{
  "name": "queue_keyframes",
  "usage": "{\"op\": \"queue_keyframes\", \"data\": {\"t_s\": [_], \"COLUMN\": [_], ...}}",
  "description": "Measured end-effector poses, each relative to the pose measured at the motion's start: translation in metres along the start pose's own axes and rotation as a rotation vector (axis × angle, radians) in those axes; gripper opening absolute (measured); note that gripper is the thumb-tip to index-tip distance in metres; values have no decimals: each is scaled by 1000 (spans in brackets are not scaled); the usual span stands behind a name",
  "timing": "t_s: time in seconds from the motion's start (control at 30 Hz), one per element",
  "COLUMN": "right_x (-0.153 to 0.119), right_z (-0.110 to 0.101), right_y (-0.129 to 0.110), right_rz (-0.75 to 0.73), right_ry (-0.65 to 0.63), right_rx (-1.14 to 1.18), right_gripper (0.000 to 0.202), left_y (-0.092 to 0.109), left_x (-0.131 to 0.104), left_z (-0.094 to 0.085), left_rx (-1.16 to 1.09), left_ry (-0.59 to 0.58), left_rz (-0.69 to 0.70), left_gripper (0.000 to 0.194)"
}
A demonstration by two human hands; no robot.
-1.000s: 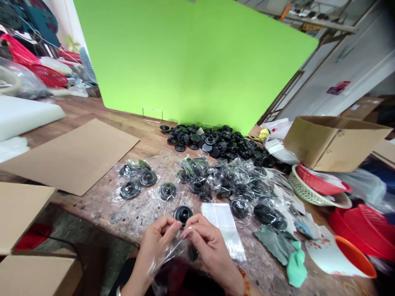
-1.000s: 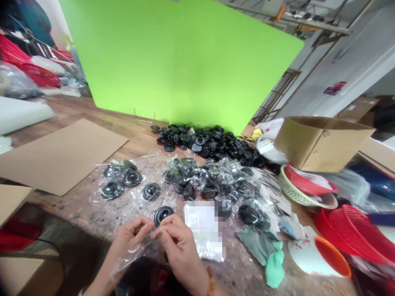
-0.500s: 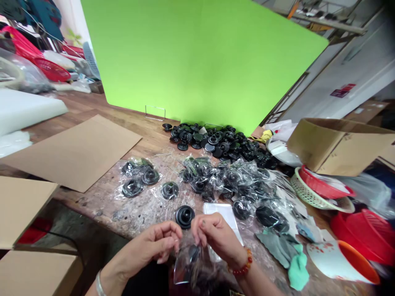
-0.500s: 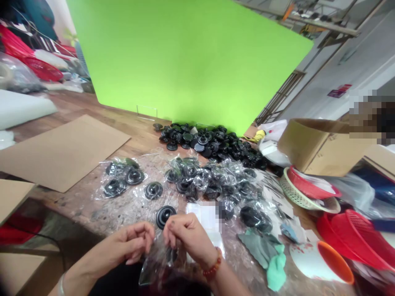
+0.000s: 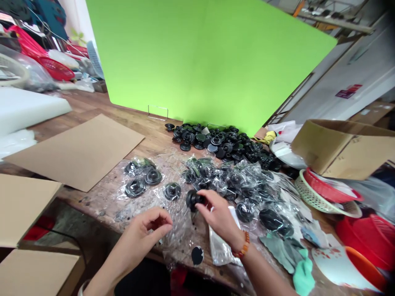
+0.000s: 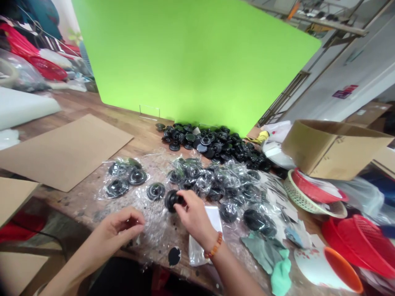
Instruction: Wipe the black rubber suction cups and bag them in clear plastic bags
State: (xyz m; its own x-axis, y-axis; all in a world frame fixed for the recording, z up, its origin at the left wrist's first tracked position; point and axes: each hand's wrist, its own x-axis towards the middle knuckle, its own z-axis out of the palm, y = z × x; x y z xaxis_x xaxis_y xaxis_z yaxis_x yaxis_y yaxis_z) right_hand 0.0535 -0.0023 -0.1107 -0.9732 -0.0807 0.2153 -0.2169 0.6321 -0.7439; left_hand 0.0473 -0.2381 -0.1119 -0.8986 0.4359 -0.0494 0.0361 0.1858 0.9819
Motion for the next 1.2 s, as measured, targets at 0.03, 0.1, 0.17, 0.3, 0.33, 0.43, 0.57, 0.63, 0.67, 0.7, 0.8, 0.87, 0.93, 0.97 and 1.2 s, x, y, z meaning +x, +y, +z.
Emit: {"op": "queue_keyframes", "data": {"t_s": [0.03,0.1,0.17,0.3,0.33,0.43,0.57,0.63,0.67,0.7,0.8,0.87,0.93,0.97,1.2], "right_x": [1,4,5,-1,-3,-10,-15,-16,-16,-17,-19,-22,-27,-29,-36], "right_z": [-5,-13,-16,-12,-11,-14,-19,-19,-18,-18,-16,-14,-11,-9,-4], "right_y": [-8,-25,-38,-43,-41,-32,-25,-23,-22,-20,-15,-11,-8,-7,-5], "right_rz": [88,219,276,336,345,338,236,174,158,162,286,366,368,347,184], "right_ry": [115,221,172,22,3,-55,-169,-220,-248,-275,-329,-298,-239,-205,-180], "right_rx": [62,244,393,338,302,223,153,131,144,184,447,567,533,469,443], "right_gripper": [23,24,23,11,10,8,10,16,19,23,34,35,26,20,13], "left_y": [1,5,10,12,10,2,-5,-7,-7,-8,-9,-9,-9,-9,-8], "left_x": [1,2,4,5,5,7,9,9,9,9,9,9,10,10,10], "left_z": [3,11,21,36,39,44,52,57,60,63,69,70,71,71,72], "left_rx": [54,158,214,182,151,21,-271,-403,-459,-516,-688,-771,-811,-818,-827], "left_ry": [0,-6,-15,43,76,170,138,51,14,-13,-31,-5,33,53,63], "left_rz": [25,84,135,173,169,138,-11,-102,-138,-168,-240,-272,-296,-299,-274], "left_gripper": [7,8,10,13,13,9,9,12,13,14,17,17,17,18,19]}}
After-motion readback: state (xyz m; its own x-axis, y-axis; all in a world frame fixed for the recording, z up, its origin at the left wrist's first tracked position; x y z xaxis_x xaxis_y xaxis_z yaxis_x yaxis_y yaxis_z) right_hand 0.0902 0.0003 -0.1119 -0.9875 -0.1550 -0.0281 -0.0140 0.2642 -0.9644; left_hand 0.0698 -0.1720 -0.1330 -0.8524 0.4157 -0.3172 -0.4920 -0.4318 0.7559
